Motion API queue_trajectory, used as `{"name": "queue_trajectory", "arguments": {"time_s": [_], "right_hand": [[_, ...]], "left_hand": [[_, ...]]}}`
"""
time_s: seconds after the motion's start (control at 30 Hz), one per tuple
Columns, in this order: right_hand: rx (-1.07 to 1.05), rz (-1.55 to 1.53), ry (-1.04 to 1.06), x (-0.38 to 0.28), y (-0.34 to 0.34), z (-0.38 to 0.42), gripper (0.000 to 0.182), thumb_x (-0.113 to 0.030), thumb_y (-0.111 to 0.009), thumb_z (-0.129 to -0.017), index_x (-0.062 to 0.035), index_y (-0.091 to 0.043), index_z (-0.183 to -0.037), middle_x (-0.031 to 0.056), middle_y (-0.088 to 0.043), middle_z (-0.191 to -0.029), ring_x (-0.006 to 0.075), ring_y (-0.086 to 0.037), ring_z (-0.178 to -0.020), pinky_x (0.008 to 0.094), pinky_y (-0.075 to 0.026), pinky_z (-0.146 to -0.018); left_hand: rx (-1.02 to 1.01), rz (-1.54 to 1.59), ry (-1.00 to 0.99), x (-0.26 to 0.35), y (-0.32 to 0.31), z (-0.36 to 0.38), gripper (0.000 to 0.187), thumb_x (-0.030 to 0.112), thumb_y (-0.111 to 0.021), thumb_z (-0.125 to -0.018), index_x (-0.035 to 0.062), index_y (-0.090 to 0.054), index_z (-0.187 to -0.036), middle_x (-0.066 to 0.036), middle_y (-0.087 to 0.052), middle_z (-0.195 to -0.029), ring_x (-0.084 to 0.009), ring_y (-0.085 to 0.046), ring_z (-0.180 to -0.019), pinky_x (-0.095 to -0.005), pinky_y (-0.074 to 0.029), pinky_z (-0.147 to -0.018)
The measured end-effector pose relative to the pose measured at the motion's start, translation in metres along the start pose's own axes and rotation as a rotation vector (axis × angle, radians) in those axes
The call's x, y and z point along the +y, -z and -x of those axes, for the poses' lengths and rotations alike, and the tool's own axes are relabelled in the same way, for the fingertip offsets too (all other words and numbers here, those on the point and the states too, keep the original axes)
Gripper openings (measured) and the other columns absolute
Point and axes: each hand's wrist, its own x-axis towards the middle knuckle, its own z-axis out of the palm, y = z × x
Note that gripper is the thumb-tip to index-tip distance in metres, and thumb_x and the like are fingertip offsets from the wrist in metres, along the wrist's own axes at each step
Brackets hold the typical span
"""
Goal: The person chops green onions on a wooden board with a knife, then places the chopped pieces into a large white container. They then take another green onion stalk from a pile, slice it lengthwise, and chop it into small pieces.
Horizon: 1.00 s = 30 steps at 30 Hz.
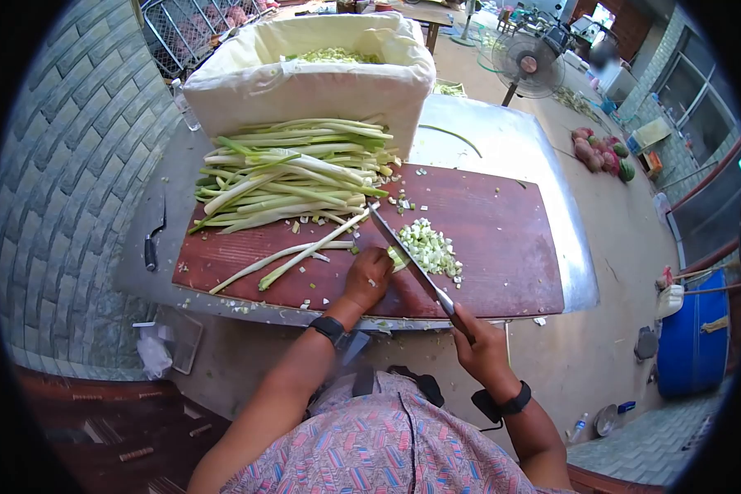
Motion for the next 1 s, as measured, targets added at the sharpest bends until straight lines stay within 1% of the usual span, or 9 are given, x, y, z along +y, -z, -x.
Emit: {"name": "queue_trajectory", "arguments": {"time_s": [0.1,0.33,0.4,0.5,0.53,0.6,0.63,0.7,1.0], "right_hand": [[-0.102,0.05,-0.073,-0.008,0.009,0.0,0.048,-0.006,-0.068,-0.079,-0.0105,-0.059,-0.127,0.0188,-0.064,-0.076,0.0346,-0.064,-0.067,0.0396,-0.051,-0.061],[-0.128,0.085,-0.106,0.01,-0.043,-0.029,0.048,-0.008,-0.068,-0.081,-0.0105,-0.058,-0.128,0.0228,-0.066,-0.083,0.0388,-0.066,-0.075,0.0409,-0.052,-0.063],[-0.003,-0.113,-0.162,0.017,-0.053,-0.037,0.047,-0.009,-0.067,-0.083,-0.0097,-0.058,-0.129,0.0252,-0.067,-0.091,0.0387,-0.068,-0.084,0.0389,-0.054,-0.068],[0.016,-0.185,-0.198,0.02,-0.055,-0.041,0.046,-0.009,-0.068,-0.084,-0.0088,-0.059,-0.128,0.0254,-0.067,-0.096,0.0365,-0.068,-0.089,0.0361,-0.054,-0.072],[0.021,-0.184,-0.197,0.022,-0.052,-0.038,0.046,-0.009,-0.068,-0.084,-0.0088,-0.059,-0.128,0.0254,-0.067,-0.096,0.0365,-0.068,-0.089,0.0361,-0.054,-0.072],[0.099,-0.162,-0.065,0.026,-0.044,-0.025,0.048,-0.009,-0.067,-0.081,-0.0113,-0.059,-0.128,0.0227,-0.065,-0.082,0.0404,-0.065,-0.073,0.0429,-0.052,-0.064],[0.1,-0.16,-0.065,0.023,-0.035,-0.018,0.048,-0.009,-0.067,-0.081,-0.0113,-0.059,-0.128,0.0227,-0.065,-0.082,0.0404,-0.065,-0.073,0.0429,-0.052,-0.064],[-0.024,-0.093,-0.165,0.006,-0.008,-0.005,0.044,-0.008,-0.069,-0.082,-0.0076,-0.06,-0.126,0.0221,-0.068,-0.089,0.0329,-0.07,-0.081,0.0346,-0.054,-0.069],[-0.099,0.03,-0.094,-0.01,0.022,0.012,0.047,-0.006,-0.07,-0.079,-0.0104,-0.061,-0.125,0.0192,-0.066,-0.079,0.0329,-0.067,-0.069,0.037,-0.052,-0.061]], "left_hand": [[-0.023,-0.008,-0.014,0.0,0.001,-0.002,0.009,0.006,-0.065,-0.076,0.0045,-0.061,-0.084,-0.012,-0.058,-0.089,-0.032,-0.057,-0.085,-0.0418,-0.048,-0.073],[-0.079,-0.047,0.019,0.004,0.007,-0.004,0.01,0.004,-0.065,-0.074,0.0054,-0.06,-0.083,-0.011,-0.056,-0.088,-0.032,-0.056,-0.085,-0.0407,-0.048,-0.075],[-0.067,-0.007,0.011,0.003,0.005,-0.004,0.011,0.004,-0.066,-0.074,0.0056,-0.059,-0.082,-0.011,-0.056,-0.087,-0.0319,-0.056,-0.085,-0.0407,-0.048,-0.075],[-0.059,0.041,0.004,0.002,0.004,-0.002,0.012,0.003,-0.066,-0.073,0.0059,-0.058,-0.081,-0.01,-0.055,-0.086,-0.0317,-0.056,-0.085,-0.0411,-0.047,-0.075],[-0.056,0.047,0.008,0.002,0.004,-0.004,0.013,0.003,-0.067,-0.073,0.006,-0.058,-0.081,-0.01,-0.055,-0.086,-0.0317,-0.056,-0.085,-0.0415,-0.047,-0.075],[-0.057,0.035,0.009,0.001,0.006,-0.003,0.013,0.004,-0.067,-0.072,0.0065,-0.058,-0.081,-0.01,-0.055,-0.086,-0.0314,-0.056,-0.085,-0.0417,-0.047,-0.074],[-0.06,0.027,0.014,0.002,0.007,-0.004,0.013,0.004,-0.067,-0.072,0.0069,-0.059,-0.081,-0.009,-0.056,-0.086,-0.0311,-0.056,-0.085,-0.0419,-0.046,-0.074],[-0.029,-0.007,0.009,0.007,0.009,-0.006,0.012,0.005,-0.068,-0.072,0.0073,-0.059,-0.08,-0.009,-0.056,-0.085,-0.0309,-0.056,-0.085,-0.0417,-0.046,-0.074],[-0.017,-0.026,0.046,0.004,0.005,-0.003,0.008,0.007,-0.067,-0.074,0.0066,-0.06,-0.077,-0.01,-0.058,-0.086,-0.0316,-0.056,-0.085,-0.0415,-0.047,-0.075]]}}
